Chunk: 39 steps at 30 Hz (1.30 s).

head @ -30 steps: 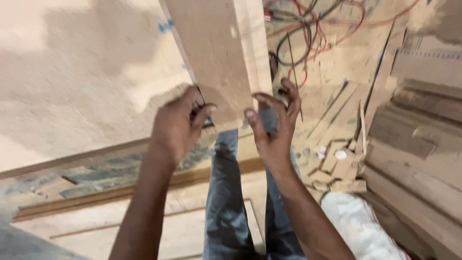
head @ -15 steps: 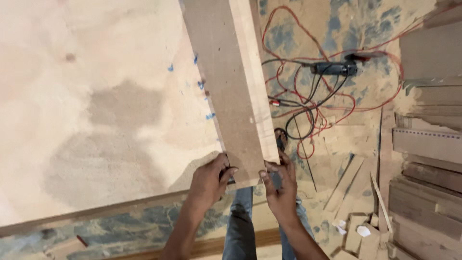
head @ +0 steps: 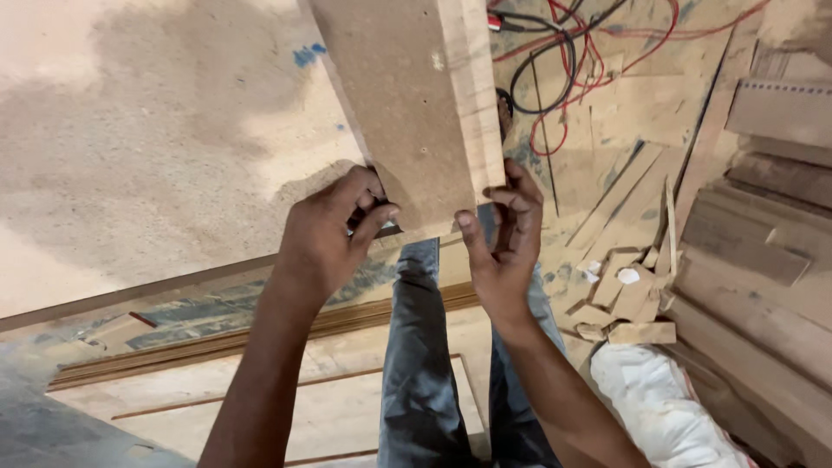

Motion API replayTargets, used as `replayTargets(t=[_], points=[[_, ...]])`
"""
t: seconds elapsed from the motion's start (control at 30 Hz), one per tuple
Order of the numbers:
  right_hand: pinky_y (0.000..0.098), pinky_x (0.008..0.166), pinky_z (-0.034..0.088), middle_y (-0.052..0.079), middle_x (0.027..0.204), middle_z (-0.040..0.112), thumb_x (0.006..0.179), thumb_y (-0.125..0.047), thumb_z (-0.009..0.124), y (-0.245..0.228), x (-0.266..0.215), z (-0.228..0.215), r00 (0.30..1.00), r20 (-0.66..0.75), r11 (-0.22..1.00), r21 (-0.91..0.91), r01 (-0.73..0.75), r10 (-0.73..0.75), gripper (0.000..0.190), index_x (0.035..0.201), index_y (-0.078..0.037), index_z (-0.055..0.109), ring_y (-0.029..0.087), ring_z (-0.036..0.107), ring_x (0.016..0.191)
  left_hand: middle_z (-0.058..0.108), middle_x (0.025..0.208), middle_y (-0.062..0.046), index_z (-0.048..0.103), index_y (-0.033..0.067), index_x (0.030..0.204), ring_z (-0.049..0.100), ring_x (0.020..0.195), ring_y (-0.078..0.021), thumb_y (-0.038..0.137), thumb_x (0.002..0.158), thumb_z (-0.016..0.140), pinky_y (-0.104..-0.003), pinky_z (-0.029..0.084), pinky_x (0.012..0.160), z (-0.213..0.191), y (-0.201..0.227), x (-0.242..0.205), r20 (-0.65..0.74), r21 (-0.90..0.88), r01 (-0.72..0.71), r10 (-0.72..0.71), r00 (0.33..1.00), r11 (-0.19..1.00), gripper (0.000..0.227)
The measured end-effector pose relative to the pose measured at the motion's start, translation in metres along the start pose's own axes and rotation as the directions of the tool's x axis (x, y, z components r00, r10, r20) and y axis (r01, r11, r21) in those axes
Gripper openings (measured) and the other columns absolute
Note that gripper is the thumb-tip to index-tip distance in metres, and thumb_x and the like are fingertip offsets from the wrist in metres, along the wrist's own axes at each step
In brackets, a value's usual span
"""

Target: The person measures a piece of plywood using a tape measure and a straight edge, then cuts along the marked line using a circular saw.

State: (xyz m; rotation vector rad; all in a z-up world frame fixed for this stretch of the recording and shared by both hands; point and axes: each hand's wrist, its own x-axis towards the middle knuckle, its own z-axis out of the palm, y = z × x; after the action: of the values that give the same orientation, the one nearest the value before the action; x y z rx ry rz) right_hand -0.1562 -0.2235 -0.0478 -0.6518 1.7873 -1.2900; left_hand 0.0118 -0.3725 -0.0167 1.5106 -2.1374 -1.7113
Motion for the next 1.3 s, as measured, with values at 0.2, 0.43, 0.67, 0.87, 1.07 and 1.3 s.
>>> replayTargets(t=[0.2, 0.43, 0.67, 0.87, 1.07, 1.3], points=[[0.0394, 0.126, 0.04, 0.013, 0.16, 0.037, 0.106, -0.009, 0.071, 0.001, 0.002, -0.003, 1.0, 0.027, 0.999, 0.048, 0.0, -0.001, 0.033, 0.13, -0.002, 0.049, 0.023, 0.044, 0.149, 0.07, 0.083, -0.008, 0.062, 0.0061, 0.105, 0.074, 0.071, -0.0167, 0.015, 0.091, 0.08, -0.031, 0.058, 0.06, -0.002, 0.005, -0.002, -0.018, -0.037, 0.007, -0.008, 1.0, 0.999, 0.025], [0.0362, 0.115, 0.05, 0.013, 0.152, 0.041, 0.109, -0.012, 0.066, -0.008, 0.003, -0.004, 0.993, 0.085, 0.994, 0.07, -0.082, 0.076, 0.027, 0.13, 0.001, 0.056, 0.021, 0.052, 0.138, 0.07, 0.084, -0.007, 0.065, 0.0064, 0.104, 0.073, 0.071, -0.0154, 0.018, 0.09, 0.081, -0.03, 0.058, 0.059, -0.003, 0.003, -0.001, -0.033, -0.003, -0.026, 0.026, 0.999, 1.0, 0.025], [0.0326, 0.104, 0.053, 0.013, 0.15, 0.042, 0.107, -0.008, 0.064, -0.013, 0.008, -0.007, 0.989, 0.123, 0.996, 0.023, -0.091, 0.087, 0.032, 0.136, 0.002, 0.054, 0.019, 0.055, 0.129, 0.068, 0.081, -0.008, 0.065, 0.0062, 0.105, 0.07, 0.068, -0.0178, 0.02, 0.089, 0.083, -0.032, 0.057, 0.059, -0.002, 0.003, 0.0, -0.067, 0.061, -0.06, 0.064, 0.996, 0.996, 0.027], [0.033, 0.112, 0.051, 0.011, 0.149, 0.041, 0.11, -0.004, 0.061, -0.011, 0.009, -0.007, 0.984, 0.16, 0.99, 0.103, -0.094, 0.077, 0.029, 0.137, 0.001, 0.053, 0.02, 0.055, 0.134, 0.069, 0.081, -0.008, 0.066, 0.0073, 0.105, 0.07, 0.068, -0.0189, 0.021, 0.089, 0.083, -0.032, 0.056, 0.059, 0.001, 0.003, -0.002, -0.083, 0.082, -0.06, 0.067, 0.994, 0.995, 0.027], [0.0345, 0.117, 0.049, 0.012, 0.149, 0.043, 0.11, 0.0, 0.06, -0.01, 0.01, -0.008, 0.984, 0.171, 0.99, 0.12, -0.078, 0.057, 0.029, 0.137, 0.001, 0.052, 0.02, 0.053, 0.137, 0.069, 0.08, -0.008, 0.067, 0.0073, 0.106, 0.07, 0.066, -0.0195, 0.022, 0.089, 0.083, -0.033, 0.055, 0.056, 0.003, 0.005, -0.001, -0.087, 0.097, -0.023, 0.031, 0.996, 0.995, 0.028], [0.0326, 0.108, 0.053, 0.011, 0.146, 0.044, 0.109, -0.002, 0.06, -0.01, 0.01, -0.009, 0.983, 0.165, 0.991, 0.094, -0.097, 0.081, 0.029, 0.137, 0.001, 0.053, 0.019, 0.056, 0.13, 0.07, 0.08, -0.007, 0.066, 0.0078, 0.103, 0.071, 0.064, -0.0189, 0.023, 0.088, 0.083, -0.033, 0.056, 0.054, 0.006, 0.003, -0.002, -0.073, 0.119, 0.015, -0.006, 0.997, 0.993, 0.027]])
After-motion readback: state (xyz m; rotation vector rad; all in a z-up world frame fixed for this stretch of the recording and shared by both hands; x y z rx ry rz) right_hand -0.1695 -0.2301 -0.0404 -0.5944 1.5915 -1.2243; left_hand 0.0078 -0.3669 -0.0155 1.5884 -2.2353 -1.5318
